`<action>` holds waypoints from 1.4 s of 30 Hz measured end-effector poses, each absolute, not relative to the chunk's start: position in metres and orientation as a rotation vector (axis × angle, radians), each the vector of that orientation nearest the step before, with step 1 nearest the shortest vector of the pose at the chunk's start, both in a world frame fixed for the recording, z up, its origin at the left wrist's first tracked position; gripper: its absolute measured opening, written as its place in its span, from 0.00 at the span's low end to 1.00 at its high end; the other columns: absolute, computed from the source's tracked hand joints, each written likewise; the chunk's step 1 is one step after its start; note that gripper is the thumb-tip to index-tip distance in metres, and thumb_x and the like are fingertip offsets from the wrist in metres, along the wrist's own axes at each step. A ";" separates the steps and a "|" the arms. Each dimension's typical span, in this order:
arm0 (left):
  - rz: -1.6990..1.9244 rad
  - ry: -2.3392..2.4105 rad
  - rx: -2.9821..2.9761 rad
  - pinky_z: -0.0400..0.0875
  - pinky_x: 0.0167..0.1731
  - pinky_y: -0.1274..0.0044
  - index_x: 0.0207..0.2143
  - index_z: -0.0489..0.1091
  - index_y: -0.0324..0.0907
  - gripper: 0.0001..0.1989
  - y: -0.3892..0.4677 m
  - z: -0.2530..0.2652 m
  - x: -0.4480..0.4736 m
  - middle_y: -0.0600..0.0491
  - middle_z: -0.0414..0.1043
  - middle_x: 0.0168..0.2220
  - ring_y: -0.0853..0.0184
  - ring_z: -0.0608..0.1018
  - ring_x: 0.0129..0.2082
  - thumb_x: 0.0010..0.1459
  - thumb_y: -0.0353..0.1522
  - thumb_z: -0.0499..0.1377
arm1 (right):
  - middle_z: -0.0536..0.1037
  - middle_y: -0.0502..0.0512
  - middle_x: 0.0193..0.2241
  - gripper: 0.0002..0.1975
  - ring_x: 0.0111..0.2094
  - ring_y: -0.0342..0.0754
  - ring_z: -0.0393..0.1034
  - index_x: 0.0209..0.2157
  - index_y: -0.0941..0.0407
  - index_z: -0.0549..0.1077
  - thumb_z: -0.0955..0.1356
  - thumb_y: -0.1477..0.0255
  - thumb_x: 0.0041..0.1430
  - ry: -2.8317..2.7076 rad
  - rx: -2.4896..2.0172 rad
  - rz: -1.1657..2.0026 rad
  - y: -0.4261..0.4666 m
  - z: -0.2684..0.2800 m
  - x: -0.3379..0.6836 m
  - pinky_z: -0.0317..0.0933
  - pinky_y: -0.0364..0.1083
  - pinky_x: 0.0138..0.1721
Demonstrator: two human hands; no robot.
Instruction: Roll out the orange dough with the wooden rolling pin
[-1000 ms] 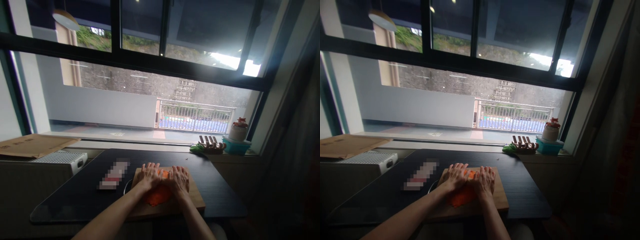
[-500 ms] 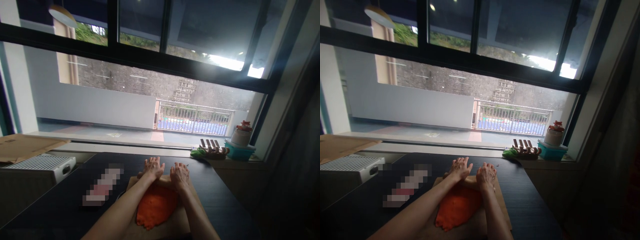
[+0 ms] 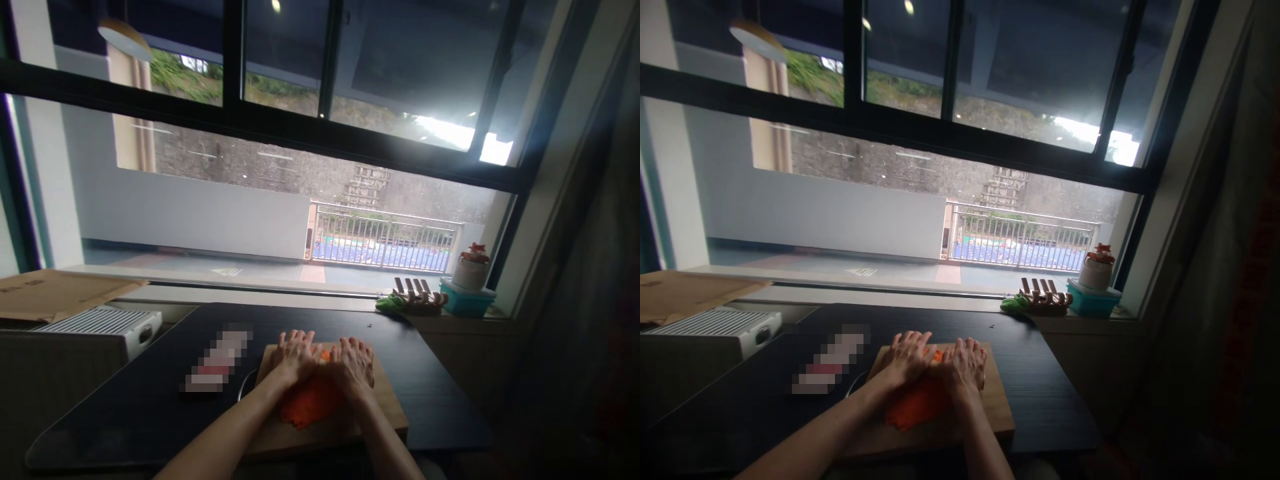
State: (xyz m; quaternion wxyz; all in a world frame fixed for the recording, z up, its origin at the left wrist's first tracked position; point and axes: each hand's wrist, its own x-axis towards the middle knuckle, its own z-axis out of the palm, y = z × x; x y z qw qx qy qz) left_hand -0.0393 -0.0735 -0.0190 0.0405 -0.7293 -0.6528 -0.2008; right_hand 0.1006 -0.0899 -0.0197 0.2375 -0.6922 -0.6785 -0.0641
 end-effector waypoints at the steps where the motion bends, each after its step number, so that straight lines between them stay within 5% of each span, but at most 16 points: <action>1: -0.613 -1.965 -2.255 0.50 0.56 0.60 0.52 0.68 0.42 0.24 -0.079 -0.019 -0.041 0.45 0.72 0.49 0.55 0.69 0.51 0.60 0.42 0.46 | 0.73 0.59 0.46 0.17 0.50 0.55 0.62 0.45 0.54 0.73 0.58 0.66 0.61 -1.865 -1.884 -0.185 -0.094 -0.022 0.100 0.46 0.52 0.54; 23: -0.472 -2.128 -2.259 0.49 0.56 0.57 0.55 0.64 0.40 0.28 -0.008 -0.010 -0.029 0.41 0.68 0.53 0.54 0.65 0.55 0.58 0.45 0.46 | 0.74 0.63 0.44 0.18 0.49 0.57 0.65 0.42 0.57 0.73 0.57 0.65 0.61 -1.836 -2.034 -0.028 -0.031 -0.014 0.108 0.54 0.54 0.47; 42: -0.497 -2.042 -2.273 0.47 0.57 0.55 0.52 0.67 0.42 0.26 -0.074 -0.019 -0.044 0.44 0.70 0.50 0.55 0.66 0.54 0.60 0.44 0.43 | 0.74 0.57 0.44 0.15 0.51 0.55 0.63 0.42 0.52 0.74 0.58 0.66 0.62 -1.898 -1.908 -0.178 -0.099 -0.020 0.096 0.46 0.52 0.54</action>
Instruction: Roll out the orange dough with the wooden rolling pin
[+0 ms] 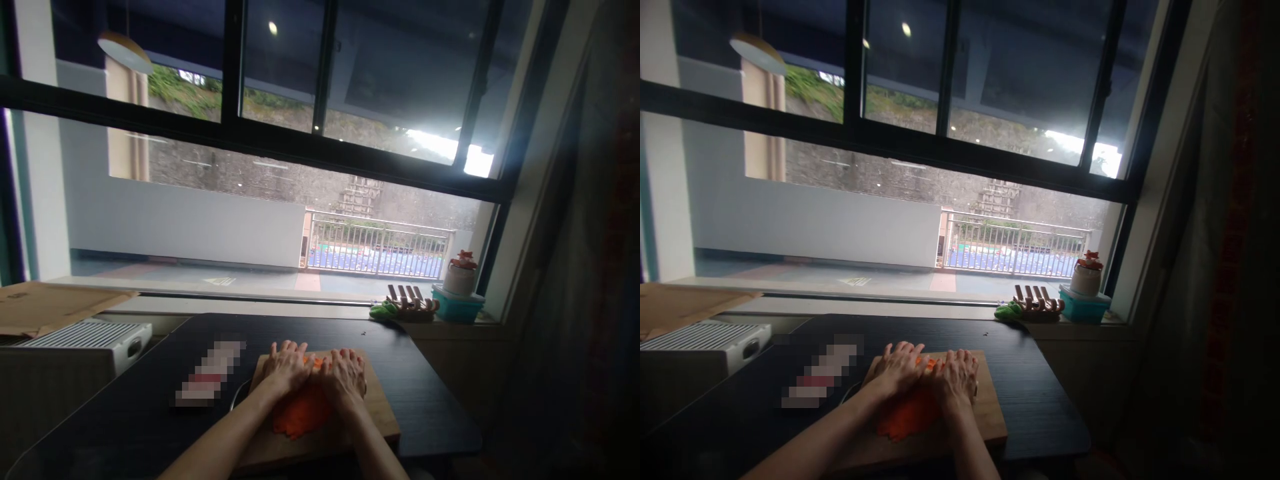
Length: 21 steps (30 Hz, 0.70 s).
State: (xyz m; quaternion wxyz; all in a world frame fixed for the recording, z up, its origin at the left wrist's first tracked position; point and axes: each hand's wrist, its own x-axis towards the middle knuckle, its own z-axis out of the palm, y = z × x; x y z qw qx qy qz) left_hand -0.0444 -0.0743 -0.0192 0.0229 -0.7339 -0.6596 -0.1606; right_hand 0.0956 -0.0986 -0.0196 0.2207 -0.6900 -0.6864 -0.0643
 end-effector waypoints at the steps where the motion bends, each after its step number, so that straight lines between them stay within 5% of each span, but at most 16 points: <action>1: -0.494 -2.054 -2.267 0.48 0.56 0.55 0.52 0.68 0.42 0.25 -0.073 -0.017 -0.044 0.44 0.71 0.50 0.55 0.67 0.53 0.60 0.44 0.43 | 0.74 0.57 0.44 0.15 0.50 0.54 0.63 0.42 0.52 0.74 0.58 0.66 0.62 -1.901 -1.916 -0.174 -0.097 -0.018 0.096 0.47 0.52 0.54; 8: -0.565 -2.018 -2.184 0.51 0.56 0.62 0.44 0.73 0.46 0.21 -0.056 -0.011 -0.039 0.47 0.73 0.44 0.56 0.69 0.49 0.61 0.42 0.44 | 0.76 0.57 0.40 0.15 0.46 0.53 0.66 0.37 0.52 0.74 0.58 0.66 0.62 -1.888 -1.928 -0.194 -0.075 -0.010 0.098 0.51 0.50 0.49; 21: -0.519 -2.094 -2.212 0.50 0.55 0.56 0.50 0.68 0.40 0.25 -0.014 -0.014 -0.032 0.42 0.71 0.50 0.53 0.67 0.53 0.59 0.44 0.45 | 0.75 0.61 0.42 0.18 0.48 0.57 0.65 0.40 0.56 0.75 0.57 0.65 0.62 -1.866 -2.018 -0.107 -0.041 -0.009 0.103 0.53 0.54 0.48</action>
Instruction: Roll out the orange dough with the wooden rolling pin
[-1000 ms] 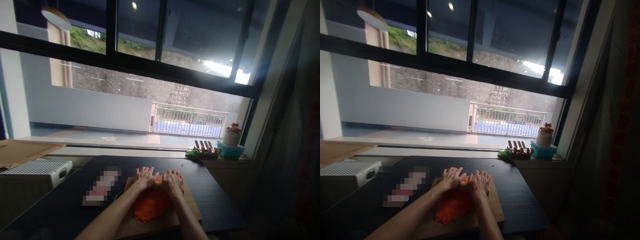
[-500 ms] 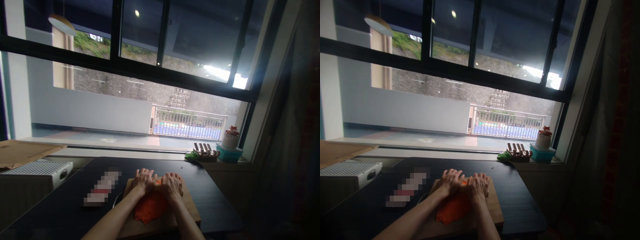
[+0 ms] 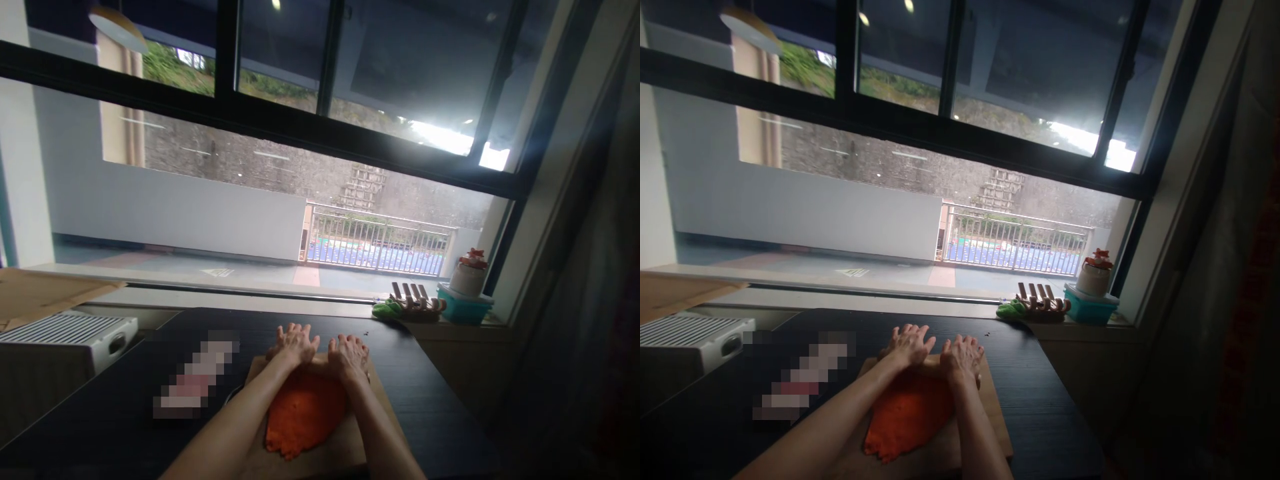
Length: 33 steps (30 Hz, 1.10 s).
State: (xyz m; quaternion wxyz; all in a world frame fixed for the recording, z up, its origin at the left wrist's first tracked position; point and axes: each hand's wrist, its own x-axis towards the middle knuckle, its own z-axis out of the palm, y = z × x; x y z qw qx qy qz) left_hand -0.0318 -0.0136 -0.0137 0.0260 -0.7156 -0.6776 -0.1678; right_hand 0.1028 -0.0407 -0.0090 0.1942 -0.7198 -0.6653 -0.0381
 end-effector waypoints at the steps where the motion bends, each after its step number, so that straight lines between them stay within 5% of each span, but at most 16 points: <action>1: -0.505 -2.099 -2.220 0.50 0.54 0.55 0.50 0.68 0.40 0.25 -0.015 -0.014 -0.033 0.42 0.71 0.50 0.53 0.67 0.53 0.59 0.44 0.45 | 0.75 0.60 0.42 0.18 0.48 0.57 0.65 0.40 0.55 0.75 0.57 0.65 0.62 -1.872 -2.017 -0.106 -0.043 -0.009 0.103 0.53 0.55 0.48; 18: -0.575 -1.926 -2.301 0.47 0.57 0.61 0.45 0.71 0.45 0.20 -0.073 -0.023 -0.051 0.48 0.73 0.45 0.56 0.68 0.50 0.59 0.43 0.47 | 0.76 0.57 0.40 0.15 0.48 0.54 0.64 0.37 0.53 0.75 0.58 0.66 0.62 -1.897 -1.875 -0.197 -0.099 -0.016 0.094 0.48 0.52 0.53; 33: -0.497 -2.106 -2.213 0.52 0.55 0.57 0.48 0.69 0.42 0.24 -0.008 -0.011 -0.034 0.45 0.71 0.49 0.54 0.67 0.53 0.58 0.45 0.46 | 0.75 0.61 0.43 0.19 0.49 0.57 0.65 0.40 0.55 0.74 0.56 0.64 0.62 -1.853 -2.044 -0.054 -0.030 -0.009 0.100 0.53 0.54 0.49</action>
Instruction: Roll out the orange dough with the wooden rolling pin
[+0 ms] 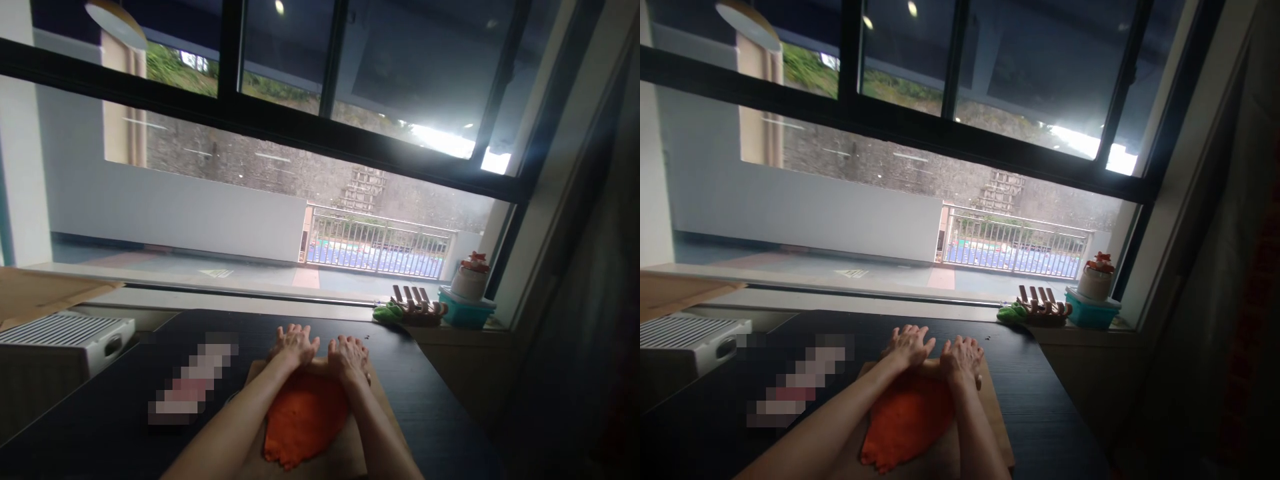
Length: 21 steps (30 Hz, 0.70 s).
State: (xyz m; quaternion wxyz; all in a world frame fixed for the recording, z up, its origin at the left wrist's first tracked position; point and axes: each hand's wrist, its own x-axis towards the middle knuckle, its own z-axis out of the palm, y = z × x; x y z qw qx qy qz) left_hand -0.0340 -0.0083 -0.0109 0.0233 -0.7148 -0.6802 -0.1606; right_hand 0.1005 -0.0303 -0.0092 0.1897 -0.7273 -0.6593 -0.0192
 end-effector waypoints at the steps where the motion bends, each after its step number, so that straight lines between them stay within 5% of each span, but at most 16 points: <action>1: -0.491 -2.112 -2.214 0.51 0.55 0.57 0.48 0.69 0.42 0.24 -0.005 -0.010 -0.033 0.44 0.71 0.49 0.54 0.67 0.53 0.58 0.45 0.46 | 0.75 0.61 0.44 0.19 0.49 0.57 0.65 0.41 0.56 0.74 0.56 0.64 0.62 -1.854 -2.050 -0.043 -0.028 -0.009 0.101 0.53 0.54 0.49; 21: -0.472 -2.012 -2.257 0.52 0.53 0.57 0.44 0.72 0.45 0.26 -0.061 -0.022 -0.048 0.45 0.72 0.47 0.55 0.69 0.50 0.60 0.46 0.41 | 0.76 0.57 0.39 0.17 0.47 0.54 0.65 0.35 0.52 0.75 0.57 0.67 0.63 -1.916 -1.906 -0.193 -0.093 -0.016 0.094 0.48 0.51 0.52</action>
